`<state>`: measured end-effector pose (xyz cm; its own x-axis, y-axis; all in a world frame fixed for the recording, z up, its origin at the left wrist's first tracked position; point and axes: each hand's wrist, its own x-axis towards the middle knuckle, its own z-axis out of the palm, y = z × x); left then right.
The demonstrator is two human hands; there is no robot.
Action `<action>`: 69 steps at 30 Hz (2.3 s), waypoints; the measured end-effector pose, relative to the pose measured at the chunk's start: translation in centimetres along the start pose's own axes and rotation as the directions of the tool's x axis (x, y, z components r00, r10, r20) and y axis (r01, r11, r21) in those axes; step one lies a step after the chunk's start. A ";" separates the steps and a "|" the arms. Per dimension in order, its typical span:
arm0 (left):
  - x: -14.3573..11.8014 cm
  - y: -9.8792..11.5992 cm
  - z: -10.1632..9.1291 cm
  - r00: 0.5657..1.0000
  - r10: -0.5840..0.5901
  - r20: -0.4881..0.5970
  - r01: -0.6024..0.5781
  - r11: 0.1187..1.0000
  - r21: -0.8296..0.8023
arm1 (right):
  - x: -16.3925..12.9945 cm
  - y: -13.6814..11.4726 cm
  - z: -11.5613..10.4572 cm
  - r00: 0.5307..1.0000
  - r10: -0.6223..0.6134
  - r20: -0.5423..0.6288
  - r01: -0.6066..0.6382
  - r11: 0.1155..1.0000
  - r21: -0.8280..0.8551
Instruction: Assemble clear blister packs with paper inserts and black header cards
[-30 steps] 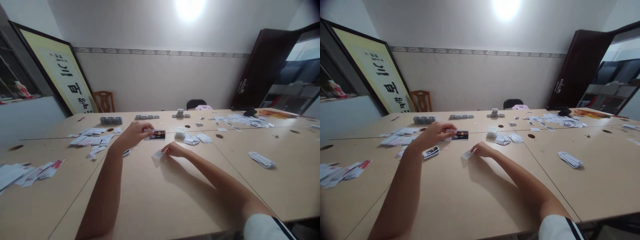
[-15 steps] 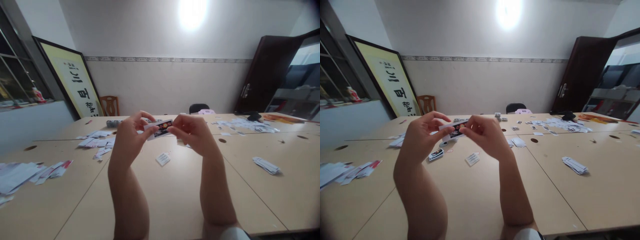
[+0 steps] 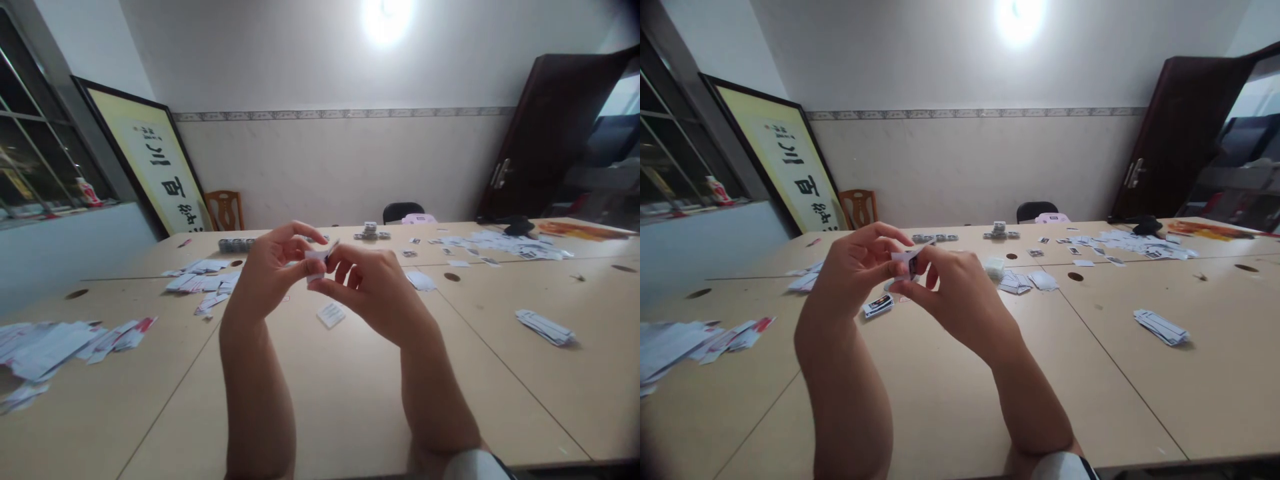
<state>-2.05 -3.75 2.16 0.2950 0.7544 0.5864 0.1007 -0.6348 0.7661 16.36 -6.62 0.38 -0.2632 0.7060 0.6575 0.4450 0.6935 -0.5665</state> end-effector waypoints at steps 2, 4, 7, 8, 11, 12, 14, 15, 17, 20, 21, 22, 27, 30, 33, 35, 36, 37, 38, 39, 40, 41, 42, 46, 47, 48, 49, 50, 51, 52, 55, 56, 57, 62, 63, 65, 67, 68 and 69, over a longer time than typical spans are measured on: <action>0.0 0.1 0.0 0.999 0.010 0.037 -0.009 1.000 -0.029 | 0.0 0.0 0.0 1.000 -0.011 0.013 0.011 0.999 0.039; 0.1 0.1 0.1 0.997 0.028 0.069 -0.024 0.998 -0.060 | 0.1 0.1 -0.2 0.999 -0.022 0.038 0.019 0.996 0.085; 0.1 0.0 0.3 0.989 0.083 0.120 -0.072 0.993 -0.094 | 0.2 0.2 -0.6 0.997 -0.038 0.071 0.028 0.991 0.132; 0.1 0.1 0.4 0.985 0.105 0.137 -0.092 0.991 -0.095 | 0.1 0.2 -0.8 0.995 -0.045 0.088 0.032 0.990 0.141; -0.3 0.4 0.6 0.974 0.161 0.157 -0.154 0.986 -0.060 | -0.1 0.2 -1.6 0.986 -0.075 0.148 0.049 0.983 0.176; -0.4 0.5 0.7 0.972 0.175 0.159 -0.170 0.984 -0.044 | -0.2 0.1 -1.8 0.983 -0.085 0.164 0.054 0.981 0.185; -0.7 0.8 0.8 0.967 0.191 0.168 -0.189 0.982 -0.023 | -0.4 0.2 -2.3 0.979 -0.088 0.186 0.052 0.980 0.192; -0.8 0.9 0.9 0.967 0.190 0.172 -0.190 0.982 -0.019 | -0.4 0.2 -2.4 0.978 -0.083 0.191 0.046 0.981 0.191; -0.8 1.0 0.9 0.969 0.171 0.177 -0.172 0.985 -0.012 | -0.4 0.4 -2.6 0.979 -0.068 0.190 0.032 0.981 0.190; -0.6 0.9 0.8 0.979 0.135 0.154 -0.138 0.990 0.012 | -0.2 0.8 -2.6 0.982 -0.055 0.179 0.015 0.976 0.219; -0.6 0.9 0.8 0.981 0.127 0.145 -0.131 0.991 0.017 | -0.1 0.9 -2.6 0.983 -0.053 0.177 0.010 0.973 0.232; -0.5 0.8 0.7 0.984 0.119 0.135 -0.123 0.992 0.020 | -0.1 1.0 -2.6 0.983 -0.048 0.177 0.004 0.970 0.244; -0.4 0.8 0.6 0.993 0.085 0.079 -0.090 0.994 0.065 | 0.0 1.3 -3.0 0.982 -0.024 0.188 -0.028 0.962 0.271; -0.5 0.7 0.4 0.996 0.072 0.049 -0.077 0.989 0.124 | 0.0 1.4 -3.3 0.979 -0.018 0.202 -0.039 0.961 0.273; -0.7 0.6 0.2 0.998 0.051 0.030 -0.055 0.985 0.166 | -0.1 1.7 -3.8 0.975 0.002 0.223 -0.057 0.969 0.238; -0.8 0.7 0.1 0.999 0.040 0.032 -0.045 0.981 0.187 | -0.1 1.9 -4.2 0.969 0.000 0.248 -0.054 0.976 0.211; -0.8 0.7 0.0 0.999 0.039 0.037 -0.045 0.980 0.196 | -0.1 2.0 -4.4 0.965 -0.002 0.262 -0.052 0.979 0.198; -0.9 0.6 -0.1 0.998 0.040 0.044 -0.048 0.978 0.205 | -0.1 2.2 -4.6 0.961 -0.002 0.278 -0.050 0.982 0.181; -0.9 0.6 -0.2 0.998 0.040 0.053 -0.051 0.975 0.216 | -0.1 2.4 -4.8 0.956 0.001 0.293 -0.050 0.986 0.157; -0.9 0.6 -0.3 0.997 0.038 0.066 -0.052 0.972 0.230 | -0.1 2.6 -5.1 0.951 0.007 0.310 -0.049 0.991 0.127; -0.9 0.5 -0.4 0.996 0.032 0.084 -0.052 0.968 0.245 | -0.2 2.9 -5.3 0.945 0.016 0.327 -0.049 0.995 0.092; -0.9 0.5 -0.6 0.994 0.022 0.105 -0.049 0.964 0.261 | -0.2 3.1 -5.6 0.938 0.024 0.346 -0.046 0.997 0.058; -0.8 0.4 -0.7 0.992 0.009 0.130 -0.045 0.959 0.278 | -0.2 3.4 -5.8 0.929 0.029 0.368 -0.043 0.999 0.030; -0.6 0.1 -1.1 0.982 -0.028 0.188 -0.035 0.946 0.323 | -0.3 4.3 -6.8 0.894 0.039 0.446 -0.039 0.999 -0.008; -0.6 0.0 -1.1 0.981 -0.033 0.192 -0.033 0.944 0.329 | -0.3 4.5 -7.0 0.888 0.036 0.459 -0.036 0.999 -0.007; -0.5 -0.1 -1.1 0.980 -0.036 0.194 -0.032 0.941 0.336 | -0.4 4.6 -7.2 0.883 0.031 0.468 -0.031 0.999 -0.007; -0.5 -0.1 -1.1 0.979 -0.039 0.200 -0.033 0.939 0.343 | -0.4 4.8 -7.4 0.880 0.025 0.475 -0.025 1.000 -0.006; -0.4 -0.1 -1.1 0.978 -0.043 0.205 -0.032 0.936 0.351 | -0.5 4.9 -7.6 0.877 0.020 0.480 -0.020 1.000 -0.004; -0.4 -0.1 -1.1 0.977 -0.051 0.208 -0.028 0.933 0.359 | -0.5 4.9 -7.8 0.874 0.016 0.485 -0.018 1.000 -0.002; -0.3 -0.1 -1.1 0.975 -0.064 0.211 -0.018 0.930 0.367 | -0.6 5.0 -8.0 0.872 0.013 0.490 -0.017 1.000 0.004; -0.4 0.0 -1.0 0.974 -0.098 0.203 0.013 0.923 0.384 | -0.9 5.0 -8.5 0.872 -0.005 0.489 -0.001 1.000 0.012; -0.4 0.1 -1.0 0.974 -0.100 0.202 0.015 0.923 0.384 | -0.9 5.0 -8.7 0.875 -0.012 0.485 0.007 1.000 0.011; -0.4 0.1 -1.0 0.974 -0.097 0.205 0.013 0.925 0.381 | -1.0 5.0 -8.8 0.877 -0.018 0.481 0.015 1.000 0.010; -0.4 0.1 -1.0 0.979 -0.089 0.185 0.008 0.918 0.397 | -0.8 5.2 -8.8 0.875 -0.029 0.484 0.027 1.000 0.011; -0.5 0.1 -1.0 0.981 -0.084 0.178 0.004 0.914 0.406 | -0.7 5.2 -8.8 0.877 -0.027 0.480 0.025 1.000 0.011; -0.5 0.1 -1.0 0.984 -0.064 0.168 -0.012 0.910 0.414 | -0.5 5.4 -8.7 0.886 -0.021 0.464 0.017 1.000 0.011; -0.5 0.0 -1.0 0.986 -0.039 0.164 -0.033 0.911 0.412 | -0.5 5.4 -8.7 0.894 -0.008 0.448 0.000 1.000 0.018; -0.6 0.0 -1.0 0.986 -0.030 0.164 -0.040 0.914 0.405 | -0.4 5.5 -8.7 0.896 -0.002 0.444 -0.010 1.000 0.025; -0.6 0.0 -1.1 0.986 -0.022 0.163 -0.045 0.917 0.396 | -0.4 5.5 -8.7 0.896 0.003 0.444 -0.020 0.999 0.033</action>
<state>-3.24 -4.04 2.08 0.4433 0.7309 0.5189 0.4553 -0.6823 0.5720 26.34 -4.37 1.28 -0.6143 0.6985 0.3671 0.4215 0.6837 -0.5958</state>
